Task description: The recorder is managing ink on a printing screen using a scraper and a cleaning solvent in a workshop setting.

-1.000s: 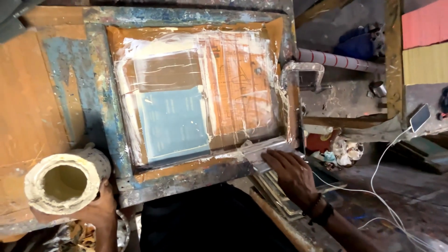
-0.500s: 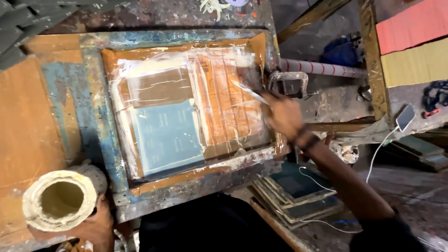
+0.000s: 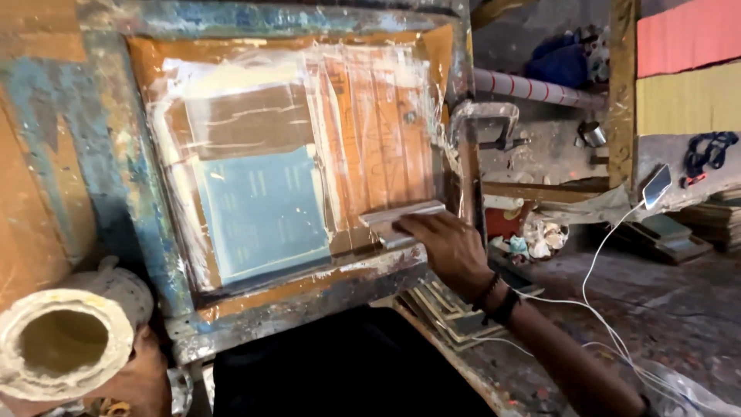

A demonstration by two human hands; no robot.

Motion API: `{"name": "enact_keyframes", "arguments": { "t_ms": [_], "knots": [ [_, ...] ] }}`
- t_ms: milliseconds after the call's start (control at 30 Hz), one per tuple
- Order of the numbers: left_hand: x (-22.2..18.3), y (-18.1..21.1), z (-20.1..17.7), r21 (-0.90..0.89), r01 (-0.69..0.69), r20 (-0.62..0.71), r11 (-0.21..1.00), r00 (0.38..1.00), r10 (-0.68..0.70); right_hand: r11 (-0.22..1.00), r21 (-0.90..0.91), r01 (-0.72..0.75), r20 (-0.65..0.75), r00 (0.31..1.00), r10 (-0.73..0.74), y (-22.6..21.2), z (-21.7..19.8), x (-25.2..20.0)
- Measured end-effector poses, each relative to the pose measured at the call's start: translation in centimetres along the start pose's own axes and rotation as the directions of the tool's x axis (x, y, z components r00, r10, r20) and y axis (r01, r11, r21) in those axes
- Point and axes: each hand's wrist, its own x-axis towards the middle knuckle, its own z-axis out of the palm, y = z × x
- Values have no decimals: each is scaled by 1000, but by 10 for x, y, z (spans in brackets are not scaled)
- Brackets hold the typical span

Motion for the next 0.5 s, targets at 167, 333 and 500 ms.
{"name": "enact_keyframes", "arguments": {
  "t_ms": [167, 333, 500],
  "knots": [
    [44, 5, 54, 32, 57, -48, 998, 997, -55, 992, 120, 28, 21, 999, -30, -20, -5, -20],
    [78, 112, -48, -603, -406, -444, 687, 886, 133, 984, 142, 112, 25, 993, -116, -5, -1, -14],
    [69, 214, -167, -278, -20, -329, 960, 941, -75, 999, 31, 43, 408, 912, -52, 52, 31, 29]
  ]
}}
